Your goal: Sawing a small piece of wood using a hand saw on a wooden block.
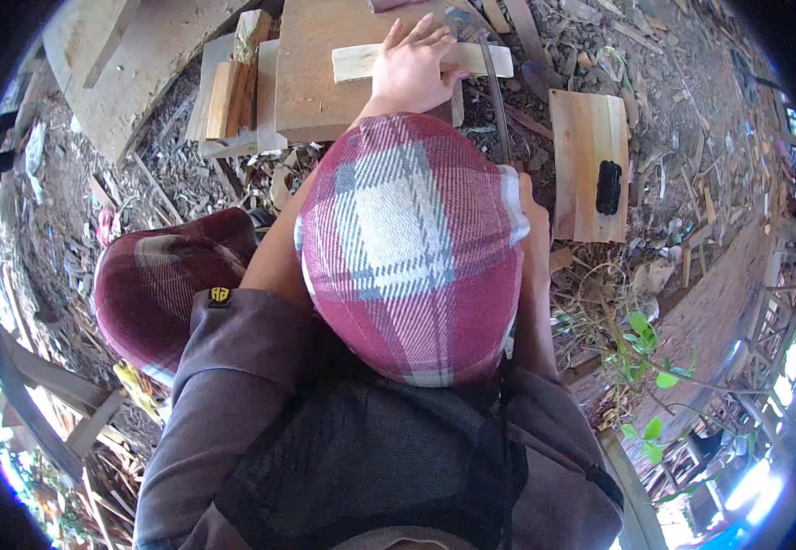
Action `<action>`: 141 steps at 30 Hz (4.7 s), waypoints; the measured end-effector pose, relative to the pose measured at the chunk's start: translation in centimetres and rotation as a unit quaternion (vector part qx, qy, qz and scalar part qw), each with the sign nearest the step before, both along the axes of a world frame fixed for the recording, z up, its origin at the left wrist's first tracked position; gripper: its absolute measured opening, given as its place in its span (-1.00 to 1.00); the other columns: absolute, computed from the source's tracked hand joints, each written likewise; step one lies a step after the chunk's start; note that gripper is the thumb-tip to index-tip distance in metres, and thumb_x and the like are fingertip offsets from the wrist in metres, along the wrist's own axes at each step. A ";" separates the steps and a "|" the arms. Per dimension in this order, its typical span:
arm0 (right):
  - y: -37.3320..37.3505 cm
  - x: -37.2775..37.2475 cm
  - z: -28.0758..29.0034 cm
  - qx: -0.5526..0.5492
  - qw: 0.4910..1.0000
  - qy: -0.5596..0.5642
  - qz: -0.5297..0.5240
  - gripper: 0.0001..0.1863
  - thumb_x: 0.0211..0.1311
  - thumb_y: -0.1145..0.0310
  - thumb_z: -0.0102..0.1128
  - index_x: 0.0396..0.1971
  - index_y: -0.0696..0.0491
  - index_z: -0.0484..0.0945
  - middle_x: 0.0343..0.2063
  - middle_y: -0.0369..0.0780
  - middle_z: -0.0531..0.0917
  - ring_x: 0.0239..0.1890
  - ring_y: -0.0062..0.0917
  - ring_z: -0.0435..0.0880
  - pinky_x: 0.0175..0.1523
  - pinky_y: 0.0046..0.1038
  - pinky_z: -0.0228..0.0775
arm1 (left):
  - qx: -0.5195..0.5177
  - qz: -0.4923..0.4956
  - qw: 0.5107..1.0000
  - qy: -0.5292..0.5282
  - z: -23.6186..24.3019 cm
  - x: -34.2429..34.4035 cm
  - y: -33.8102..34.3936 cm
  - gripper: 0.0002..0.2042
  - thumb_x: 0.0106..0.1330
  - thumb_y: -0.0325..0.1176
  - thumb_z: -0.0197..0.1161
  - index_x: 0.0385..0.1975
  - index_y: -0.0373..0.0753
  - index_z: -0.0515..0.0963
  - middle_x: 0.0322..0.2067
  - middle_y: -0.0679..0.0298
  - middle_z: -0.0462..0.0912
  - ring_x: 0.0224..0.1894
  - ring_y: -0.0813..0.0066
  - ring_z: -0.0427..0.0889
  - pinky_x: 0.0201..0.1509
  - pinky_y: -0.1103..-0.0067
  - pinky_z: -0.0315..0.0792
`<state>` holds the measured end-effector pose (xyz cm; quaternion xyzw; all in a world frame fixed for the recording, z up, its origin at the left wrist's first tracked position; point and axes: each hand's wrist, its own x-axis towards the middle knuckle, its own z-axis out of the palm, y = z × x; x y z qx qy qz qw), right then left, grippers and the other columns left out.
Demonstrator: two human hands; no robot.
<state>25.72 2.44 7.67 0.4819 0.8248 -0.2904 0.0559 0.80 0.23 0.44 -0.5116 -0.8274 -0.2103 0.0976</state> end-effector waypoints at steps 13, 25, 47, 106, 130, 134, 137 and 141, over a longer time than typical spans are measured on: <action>2.8 -4.4 -1.8 0.023 0.999 0.032 0.030 -0.67 0.26 0.22 0.10 -0.08 0.09 0.40 -0.45 0.16 0.64 -0.30 0.14 0.64 -0.19 0.07 0.45 | 0.015 0.004 1.000 -0.011 -0.6 0.0 0.0 -0.51 0.20 0.03 0.31 0.08 -0.07 0.58 0.18 0.39 0.54 0.38 0.47 0.29 0.49 0.29 0.11; 5.2 -9.1 -2.6 0.120 0.990 0.031 0.069 -0.68 0.24 0.24 0.11 -0.10 0.10 0.41 -0.43 0.14 0.65 -0.29 0.12 0.65 -0.17 0.07 0.47 | -0.011 -0.022 1.000 -0.016 -0.2 -0.5 -0.3 -0.47 0.17 0.01 0.33 0.11 -0.09 0.54 0.18 0.36 0.54 0.38 0.43 0.29 0.50 0.28 0.08; 0.7 -1.1 -1.8 -0.031 0.995 0.095 -0.001 -0.72 0.28 0.23 0.06 -0.12 0.05 0.37 -0.47 0.17 0.62 -0.32 0.14 0.63 -0.21 0.11 0.44 | 0.007 -0.011 0.999 -0.052 0.4 0.1 -0.3 -0.50 0.19 0.00 0.31 0.09 -0.09 0.56 0.16 0.35 0.56 0.38 0.44 0.29 0.52 0.29 0.03; 2.4 -5.7 -5.0 0.066 0.988 0.137 0.005 -0.63 0.24 0.29 0.09 -0.02 0.16 0.36 -0.50 0.13 0.62 -0.36 0.12 0.64 -0.23 0.06 0.46 | -0.002 -0.060 0.998 -0.006 0.1 -1.4 0.0 -0.53 0.16 -0.12 0.37 0.05 -0.18 0.57 0.12 0.28 0.59 0.35 0.28 0.36 0.46 0.30 0.13; 2.5 -4.4 -2.7 0.065 0.995 0.077 0.027 -0.64 0.23 0.29 0.05 -0.01 0.08 0.36 -0.44 0.12 0.65 -0.31 0.11 0.65 -0.17 0.09 0.47 | 0.048 -0.084 0.995 -0.008 -0.4 -1.6 0.2 -0.56 0.17 -0.09 0.35 0.02 -0.14 0.61 0.11 0.30 0.60 0.32 0.28 0.40 0.42 0.32 0.20; 4.2 -8.6 -4.4 0.095 0.989 0.117 0.011 -0.65 0.22 0.29 0.08 -0.03 0.09 0.36 -0.44 0.13 0.64 -0.29 0.13 0.64 -0.18 0.09 0.46 | 0.039 -0.082 0.996 -0.002 -0.2 -1.5 0.2 -0.55 0.16 -0.08 0.36 0.02 -0.15 0.60 0.11 0.30 0.60 0.32 0.30 0.40 0.42 0.31 0.20; 3.0 -5.8 -5.7 0.075 0.992 0.104 -0.005 -0.62 0.24 0.25 0.12 -0.01 0.09 0.36 -0.43 0.14 0.64 -0.28 0.13 0.63 -0.20 0.09 0.45 | 0.036 -0.059 0.997 -0.040 -0.2 -1.0 0.3 -0.53 0.15 -0.07 0.36 0.03 -0.16 0.60 0.12 0.30 0.59 0.32 0.29 0.39 0.42 0.30 0.20; -0.5 -1.0 -4.5 0.039 0.994 0.098 -0.025 -0.59 0.25 0.25 0.10 0.03 0.12 0.35 -0.46 0.14 0.63 -0.30 0.12 0.63 -0.20 0.06 0.44 | 0.032 -0.061 0.997 -0.031 0.0 -0.8 0.2 -0.53 0.18 -0.06 0.35 0.04 -0.18 0.60 0.14 0.28 0.58 0.33 0.26 0.38 0.42 0.27 0.18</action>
